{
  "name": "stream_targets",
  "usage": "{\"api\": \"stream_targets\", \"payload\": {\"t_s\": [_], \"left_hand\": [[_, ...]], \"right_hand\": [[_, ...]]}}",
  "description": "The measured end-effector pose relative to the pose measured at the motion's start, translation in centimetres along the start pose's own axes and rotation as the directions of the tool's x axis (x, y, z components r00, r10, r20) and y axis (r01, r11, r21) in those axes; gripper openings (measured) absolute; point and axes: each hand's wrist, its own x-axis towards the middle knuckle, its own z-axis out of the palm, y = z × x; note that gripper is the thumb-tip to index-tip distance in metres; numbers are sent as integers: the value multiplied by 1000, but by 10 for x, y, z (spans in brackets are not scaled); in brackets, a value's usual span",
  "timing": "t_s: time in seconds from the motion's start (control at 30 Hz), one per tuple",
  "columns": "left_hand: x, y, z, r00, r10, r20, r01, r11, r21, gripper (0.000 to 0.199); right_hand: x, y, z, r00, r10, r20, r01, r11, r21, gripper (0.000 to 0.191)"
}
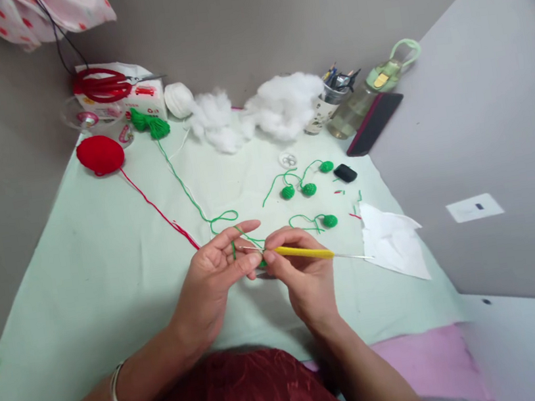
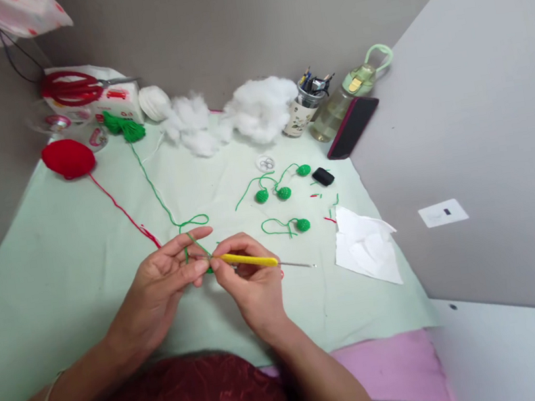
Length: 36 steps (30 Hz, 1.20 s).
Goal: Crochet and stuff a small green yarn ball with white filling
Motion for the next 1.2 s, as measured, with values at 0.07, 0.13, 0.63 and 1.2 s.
{"api": "stream_targets", "payload": {"t_s": [0.07, 0.13, 0.63, 1.2], "left_hand": [[0, 0, 0, 1000, -25, -10, 24, 999, -43, 39], [1, 0, -2, 998, -64, 23, 65, 994, -84, 35], [8, 10, -11, 984, 10, 176, -43, 982, 185, 33], [8, 3, -8, 992, 12, 129, -23, 996, 88, 29]], "right_hand": [[-7, 5, 4, 997, 9, -76, -7, 1000, 30, 11], [-10, 7, 4, 994, 22, -111, -14, 998, 69, 12], [16, -13, -18, 965, 181, 188, -191, 981, 32, 15], [11, -11, -18, 986, -3, 168, -4, 999, 44, 12]]}}
